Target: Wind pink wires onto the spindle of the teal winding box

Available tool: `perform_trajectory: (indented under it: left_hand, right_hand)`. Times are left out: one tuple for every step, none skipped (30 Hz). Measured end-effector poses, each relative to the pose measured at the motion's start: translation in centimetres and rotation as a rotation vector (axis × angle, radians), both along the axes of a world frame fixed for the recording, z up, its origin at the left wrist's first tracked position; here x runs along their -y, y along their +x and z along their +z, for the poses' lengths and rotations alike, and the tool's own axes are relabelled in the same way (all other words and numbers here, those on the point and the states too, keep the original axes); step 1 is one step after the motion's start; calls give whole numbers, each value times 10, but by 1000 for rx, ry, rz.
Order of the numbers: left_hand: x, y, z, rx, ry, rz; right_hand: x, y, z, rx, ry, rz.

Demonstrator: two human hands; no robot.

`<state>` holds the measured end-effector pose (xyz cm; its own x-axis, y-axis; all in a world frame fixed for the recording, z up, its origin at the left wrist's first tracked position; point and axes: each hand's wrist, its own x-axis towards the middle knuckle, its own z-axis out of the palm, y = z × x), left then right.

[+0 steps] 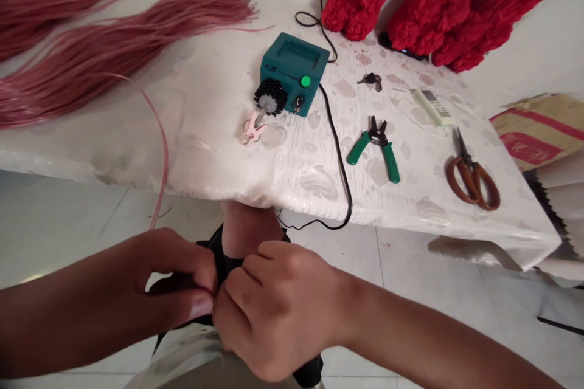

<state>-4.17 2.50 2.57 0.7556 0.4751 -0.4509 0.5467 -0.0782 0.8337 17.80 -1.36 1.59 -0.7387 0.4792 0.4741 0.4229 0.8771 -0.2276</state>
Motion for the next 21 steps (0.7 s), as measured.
perform_trajectory:
  left_hand:
    - [0, 0, -1, -14, 35, 1]
    - [0, 1, -2, -22, 98, 1]
    - [1, 1, -2, -29, 176, -1]
    - [2, 2, -3, -20, 266, 0]
    - [2, 2, -4, 10, 363, 3]
    - [3, 3, -4, 63, 459, 3]
    - [3, 3, -4, 128, 549, -4]
    - [3, 4, -4, 196, 634, -21]
    - [3, 4, -4, 254, 713, -44]
    - [2, 4, -4, 297, 776, -72]
    - [2, 4, -4, 323, 826, -95]
    - [1, 4, -4, 340, 863, -110]
    - [1, 4, -4, 346, 879, -113]
    - [2, 3, -3, 347, 866, -106]
    - [2, 2, -3, 339, 817, -94]
    - [3, 1, -3, 319, 739, -80]
    - [5, 0, -2, 288, 635, -64]
    - [6, -1, -2, 244, 512, -48]
    - [7, -2, -2, 194, 385, -28]
    - [7, -3, -2, 142, 265, -6]
    - [7, -3, -1, 95, 154, 18]
  right_hand:
    - [-2, 1, 0, 46, 88, 16]
    - [-3, 1, -1, 66, 116, 15]
    - [-4, 2, -3, 63, 85, 2]
    - [-5, 2, -4, 31, -9, -17]
    - [-4, 2, -7, -28, -169, -34]
    - [-3, 2, -9, -112, -392, -49]
    - [-1, 2, -11, -211, -667, -59]
    - [1, 1, -13, -314, -969, -64]
    - [4, 0, -14, -408, -1259, -72]
    - [6, -1, -14, -486, -1504, -88]
    - [8, -2, -15, -543, -1689, -103]
    - [10, -3, -14, -577, -1804, -111]
    - [11, -3, -14, -588, -1840, -116]
    - [11, -4, -13, -577, -1793, -113]
    - [11, -4, -12, -551, -1657, -99]
    - [10, -4, -11, -501, -1435, -81]
    - [9, -4, -10, -433, -1134, -69]
    - [8, -3, -8, -346, -795, -64]
    - [6, -3, -6, -249, -471, -60]
    - [5, -2, -4, -155, -205, -56]
    - [3, -1, -2, -80, -14, -54]
